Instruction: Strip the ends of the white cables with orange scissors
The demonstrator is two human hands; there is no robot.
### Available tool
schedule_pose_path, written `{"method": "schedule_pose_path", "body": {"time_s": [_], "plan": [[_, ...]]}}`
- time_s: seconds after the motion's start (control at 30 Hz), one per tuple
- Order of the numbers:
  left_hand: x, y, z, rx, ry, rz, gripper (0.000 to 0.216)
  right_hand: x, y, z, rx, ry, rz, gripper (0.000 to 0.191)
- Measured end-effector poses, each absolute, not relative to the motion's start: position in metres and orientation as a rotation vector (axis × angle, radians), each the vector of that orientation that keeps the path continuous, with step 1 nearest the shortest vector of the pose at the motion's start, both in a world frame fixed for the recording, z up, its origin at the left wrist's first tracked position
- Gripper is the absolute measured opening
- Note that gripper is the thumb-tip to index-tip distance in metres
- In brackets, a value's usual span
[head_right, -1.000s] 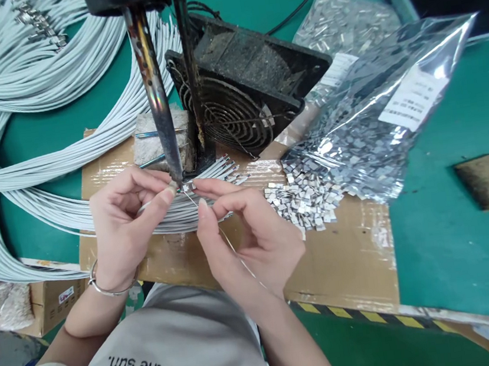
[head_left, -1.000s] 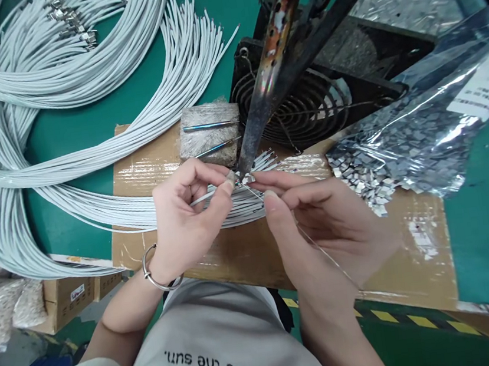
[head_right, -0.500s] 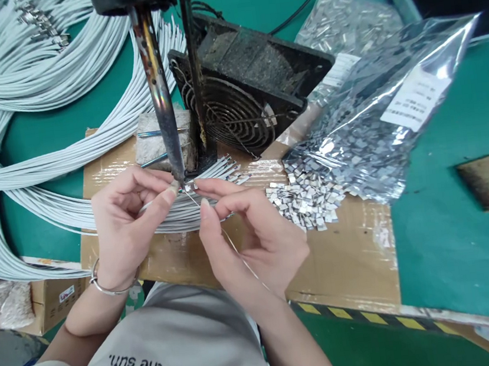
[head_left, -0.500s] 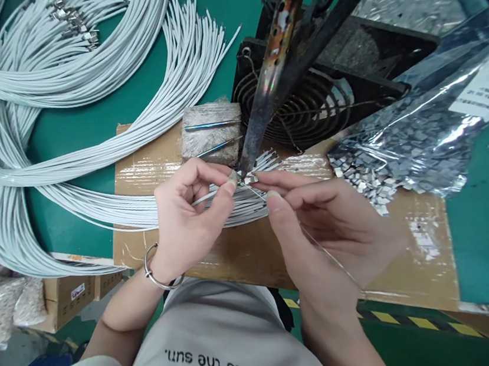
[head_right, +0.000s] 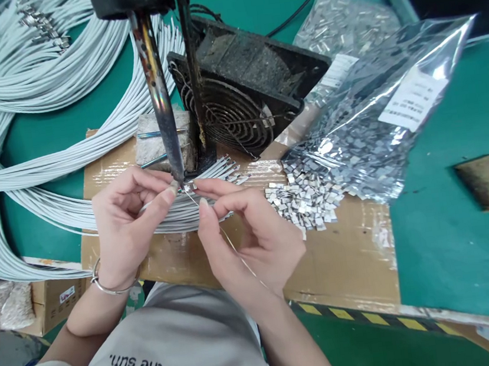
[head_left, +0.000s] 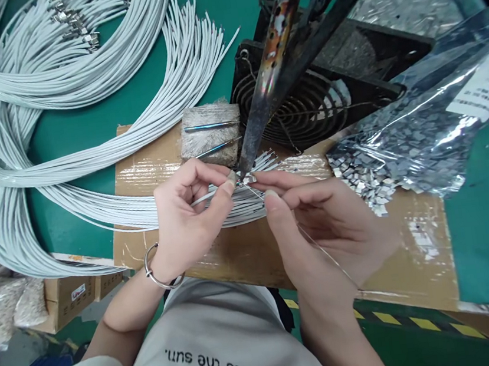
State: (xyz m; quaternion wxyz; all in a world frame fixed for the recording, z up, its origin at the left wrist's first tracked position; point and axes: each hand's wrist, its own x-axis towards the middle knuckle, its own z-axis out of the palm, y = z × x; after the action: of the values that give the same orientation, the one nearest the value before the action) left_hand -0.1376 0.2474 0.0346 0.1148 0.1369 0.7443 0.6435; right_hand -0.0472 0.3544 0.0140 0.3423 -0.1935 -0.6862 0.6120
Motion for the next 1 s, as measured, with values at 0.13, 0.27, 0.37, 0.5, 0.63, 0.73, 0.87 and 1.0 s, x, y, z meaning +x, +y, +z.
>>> {"method": "schedule_pose_path", "body": {"time_s": [0.13,0.27,0.37,0.5,0.63,0.73,0.87,1.0], "plan": [[-0.138,0.2479,0.0349,0.407,2.183,1.88,0.012,-0.0474,0.3541,0.0144,-0.517,-1.774,1.612,0.017],[-0.1388,0.2487,0.0347,0.405,2.18,1.887,0.013,-0.048,0.3542,0.0144,-0.513,-1.771,1.611,0.016],[-0.1388,0.249,0.0346,0.387,2.17,1.889,0.013,-0.0481,0.3543,0.0142,-0.508,-1.758,1.61,0.016],[-0.1383,0.2487,0.0346,0.373,2.161,1.885,0.013,-0.0476,0.3548,0.014,-0.501,-1.767,1.607,0.015],[-0.138,0.2486,0.0341,0.379,2.16,1.894,0.013,-0.0474,0.3553,0.0134,-0.499,-1.769,1.608,0.015],[-0.1382,0.2493,0.0334,0.362,2.158,1.9,0.014,-0.0477,0.3551,0.0128,-0.502,-1.761,1.621,0.016],[-0.1385,0.2498,0.0329,0.344,2.147,1.919,0.013,-0.0479,0.3547,0.0122,-0.497,-1.765,1.614,0.016],[-0.1377,0.25,0.0332,0.323,2.141,1.932,0.013,-0.0481,0.3546,0.0116,-0.496,-1.755,1.621,0.016]]}}
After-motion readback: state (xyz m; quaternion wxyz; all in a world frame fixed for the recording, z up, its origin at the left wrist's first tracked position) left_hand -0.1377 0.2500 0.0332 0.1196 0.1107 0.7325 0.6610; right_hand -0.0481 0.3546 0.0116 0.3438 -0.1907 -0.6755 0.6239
